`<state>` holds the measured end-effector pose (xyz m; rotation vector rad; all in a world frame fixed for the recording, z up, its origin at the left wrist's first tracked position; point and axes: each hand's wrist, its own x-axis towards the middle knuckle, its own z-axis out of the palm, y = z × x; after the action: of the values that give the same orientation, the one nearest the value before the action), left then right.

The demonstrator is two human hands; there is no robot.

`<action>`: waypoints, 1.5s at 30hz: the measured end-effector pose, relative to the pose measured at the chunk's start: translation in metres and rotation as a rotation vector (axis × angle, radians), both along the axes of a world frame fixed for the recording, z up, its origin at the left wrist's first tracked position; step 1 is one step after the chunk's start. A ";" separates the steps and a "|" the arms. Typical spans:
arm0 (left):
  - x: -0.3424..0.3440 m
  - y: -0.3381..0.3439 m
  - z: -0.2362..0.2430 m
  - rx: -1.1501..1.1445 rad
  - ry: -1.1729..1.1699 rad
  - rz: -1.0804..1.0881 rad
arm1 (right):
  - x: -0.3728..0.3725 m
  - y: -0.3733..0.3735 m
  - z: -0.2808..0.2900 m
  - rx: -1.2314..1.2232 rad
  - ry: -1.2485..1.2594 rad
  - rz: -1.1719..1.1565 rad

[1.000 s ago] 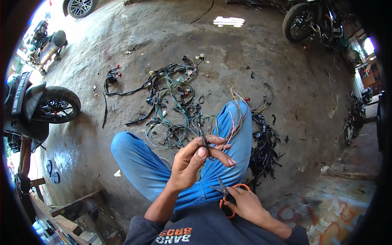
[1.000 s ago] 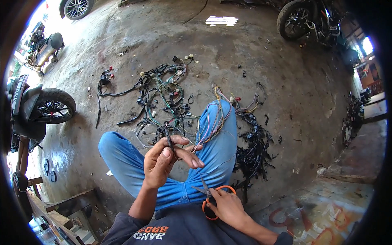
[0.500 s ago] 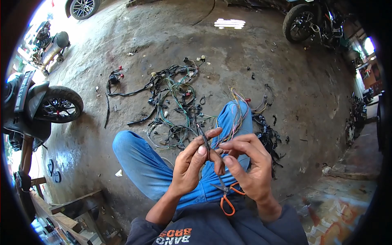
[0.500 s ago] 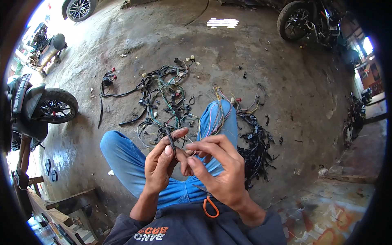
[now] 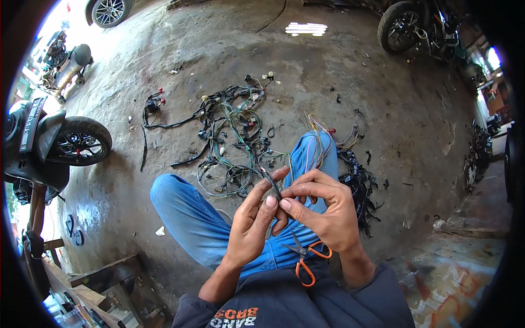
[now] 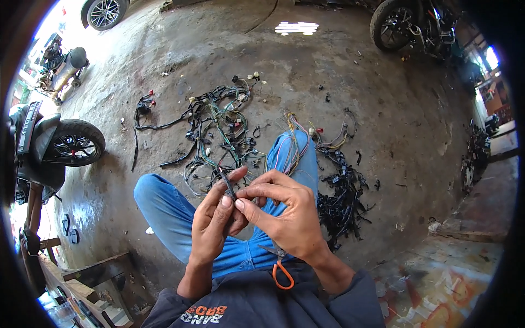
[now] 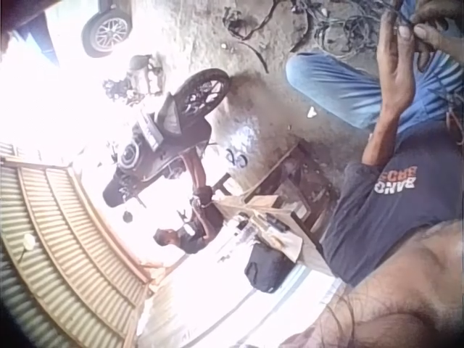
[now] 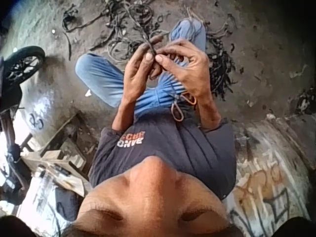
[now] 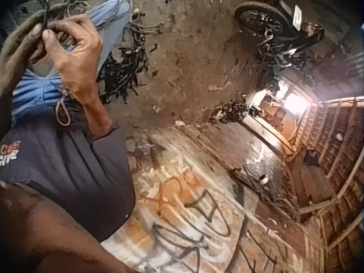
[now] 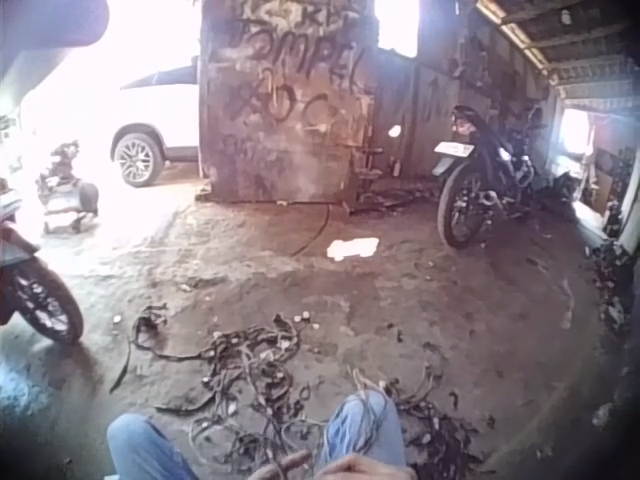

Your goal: Repairing a motorcycle wiring harness by cutting and stripping wires.

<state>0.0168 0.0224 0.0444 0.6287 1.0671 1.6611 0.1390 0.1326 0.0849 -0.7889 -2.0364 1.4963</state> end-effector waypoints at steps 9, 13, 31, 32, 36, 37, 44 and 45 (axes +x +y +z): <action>0.003 0.002 -0.010 0.080 -0.225 -0.034 | 0.001 0.004 -0.008 -0.049 0.035 -0.017; 0.003 0.001 -0.012 0.082 -0.213 0.009 | 0.002 0.004 0.001 -0.001 0.009 0.006; -0.003 0.008 -0.021 0.074 -0.027 0.147 | -0.006 0.005 -0.003 0.362 -0.017 -0.034; -0.007 0.007 -0.020 0.074 -0.026 0.146 | -0.007 0.004 -0.002 0.362 -0.017 -0.036; -0.019 0.005 -0.010 -0.057 0.030 0.030 | -0.009 0.002 -0.005 0.546 -0.014 -0.043; -0.020 0.005 -0.011 -0.011 0.083 0.039 | -0.010 0.002 -0.006 0.523 -0.006 -0.036; -0.019 0.007 -0.017 0.128 0.054 0.043 | -0.006 0.003 -0.012 0.078 0.041 0.004; -0.019 0.008 -0.018 0.129 0.053 0.044 | -0.006 0.004 -0.015 -0.086 0.060 0.012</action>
<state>-0.0019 0.0300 0.0260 0.7412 1.0238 1.7700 0.1335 0.1362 0.0696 -0.7573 -1.9473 1.6046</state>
